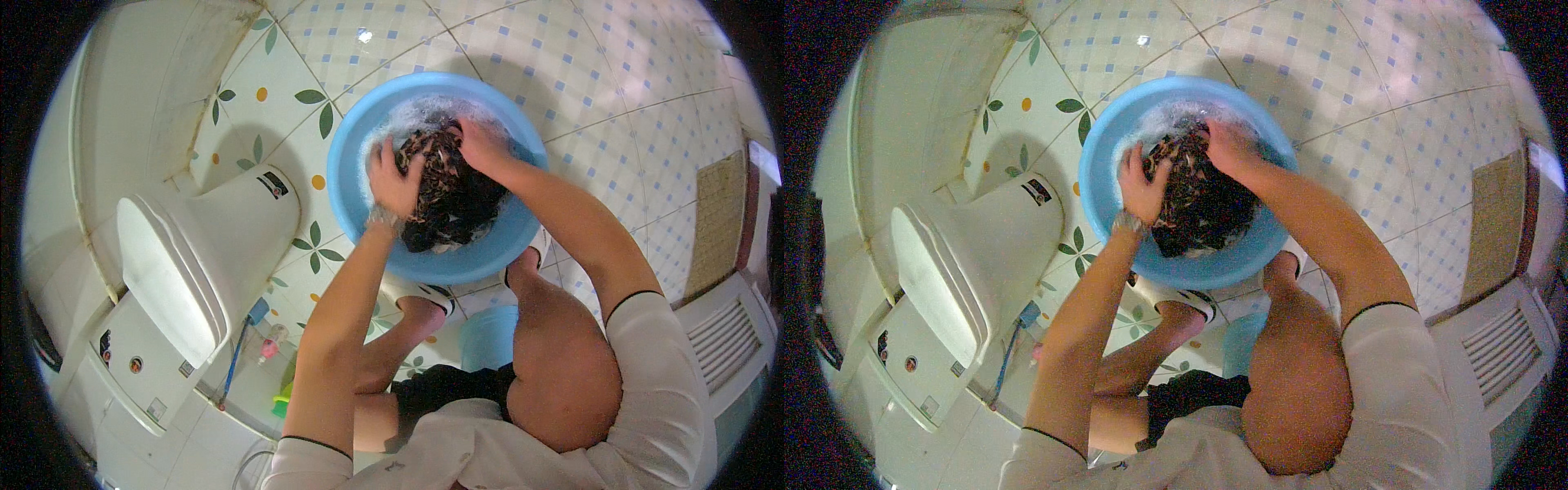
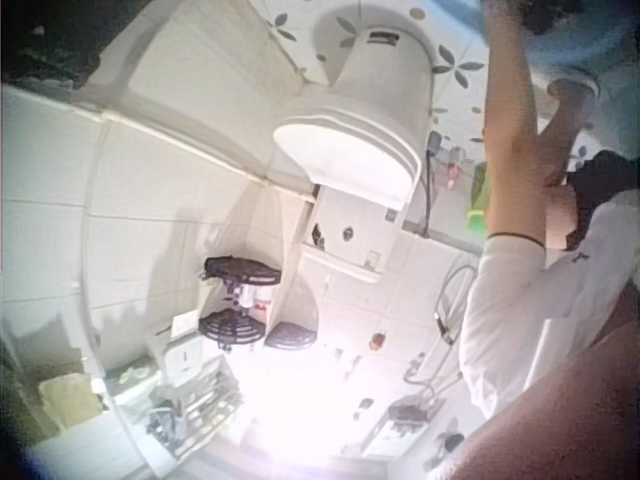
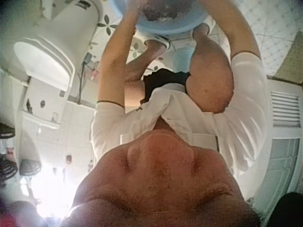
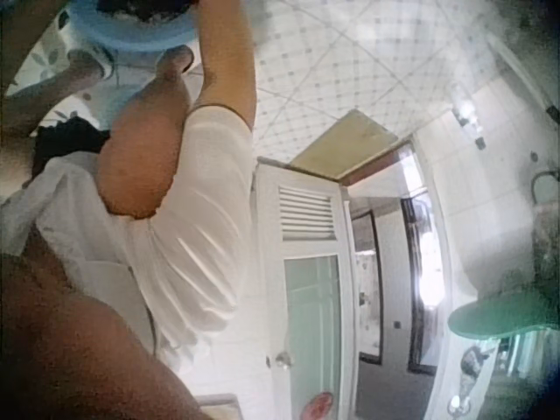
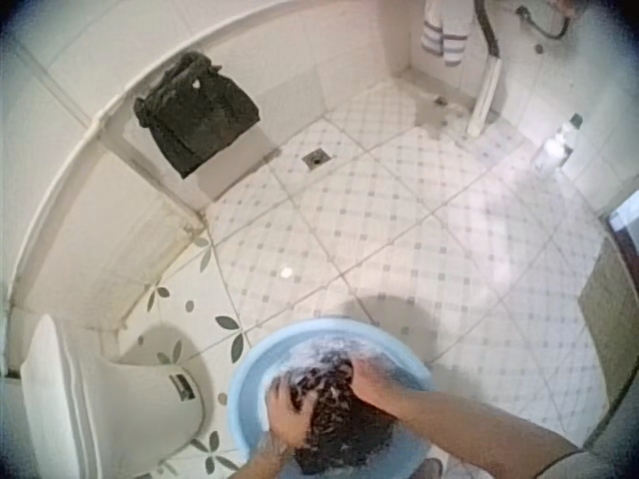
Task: The person washes clothes by hand in a basin filled with soapy water, rubbing, scrubbing, and turning the garments.
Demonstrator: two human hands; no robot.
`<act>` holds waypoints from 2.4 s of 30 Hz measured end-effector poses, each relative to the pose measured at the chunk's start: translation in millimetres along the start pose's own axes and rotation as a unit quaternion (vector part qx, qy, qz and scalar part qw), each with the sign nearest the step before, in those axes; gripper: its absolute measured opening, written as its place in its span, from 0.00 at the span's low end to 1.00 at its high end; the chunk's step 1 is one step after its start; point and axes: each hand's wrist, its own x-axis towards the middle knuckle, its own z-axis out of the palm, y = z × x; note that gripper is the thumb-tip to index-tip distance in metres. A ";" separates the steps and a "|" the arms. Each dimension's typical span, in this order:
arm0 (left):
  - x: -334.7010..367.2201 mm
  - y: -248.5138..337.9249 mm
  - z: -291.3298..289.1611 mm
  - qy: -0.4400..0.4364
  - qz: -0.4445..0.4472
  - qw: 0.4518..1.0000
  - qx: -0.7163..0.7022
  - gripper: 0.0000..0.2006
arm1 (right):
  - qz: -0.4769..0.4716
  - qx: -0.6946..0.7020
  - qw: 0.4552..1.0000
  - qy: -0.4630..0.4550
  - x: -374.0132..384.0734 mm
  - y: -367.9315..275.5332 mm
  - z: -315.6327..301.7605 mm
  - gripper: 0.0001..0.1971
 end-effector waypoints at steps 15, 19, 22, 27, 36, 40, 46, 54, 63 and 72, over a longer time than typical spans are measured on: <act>-27.9 -45.2 -12.0 -0.152 -0.067 0.982 -0.092 0.42 | -0.081 -0.012 0.996 -0.026 -15.0 -35.6 22.3 0.17; -44.9 -10.8 -51.2 -0.335 -0.114 0.875 -0.331 0.35 | -0.019 0.090 0.971 -0.221 -53.6 -20.2 -25.6 0.17; -44.8 -35.5 -64.1 -0.217 -0.101 0.925 -0.296 0.37 | -0.050 0.061 0.962 -0.260 -68.8 -31.7 -45.8 0.18; -51.6 -23.1 -38.3 -0.042 0.067 0.997 0.015 0.45 | -0.207 -0.168 0.956 0.126 -77.5 -49.5 -19.4 0.27; -35.8 -22.4 -2.6 -0.100 0.058 0.982 0.146 0.41 | -0.253 -0.210 0.943 -0.050 -41.6 -40.8 17.2 0.33; 3.5 -24.3 -10.9 -0.159 -0.017 0.980 0.120 0.38 | -0.205 -0.185 0.959 -0.061 -14.0 -54.4 7.0 0.31; 10.0 -21.6 -6.9 -0.130 0.007 0.984 0.117 0.30 | -0.048 0.155 0.986 -0.042 -9.0 -26.6 5.4 0.28; -33.7 -20.9 -33.6 -0.065 0.071 0.995 -0.031 0.21 | -0.025 0.365 0.927 -0.087 -59.8 -7.1 -24.7 0.24; -66.9 -15.2 -36.4 -0.158 0.151 0.966 0.140 0.25 | -0.163 -0.163 0.973 0.024 -77.1 -27.8 14.0 0.27; -100.2 -18.5 -66.4 -0.168 0.158 0.928 0.293 0.25 | -0.199 -0.188 0.962 -0.012 -60.1 -22.2 19.8 0.32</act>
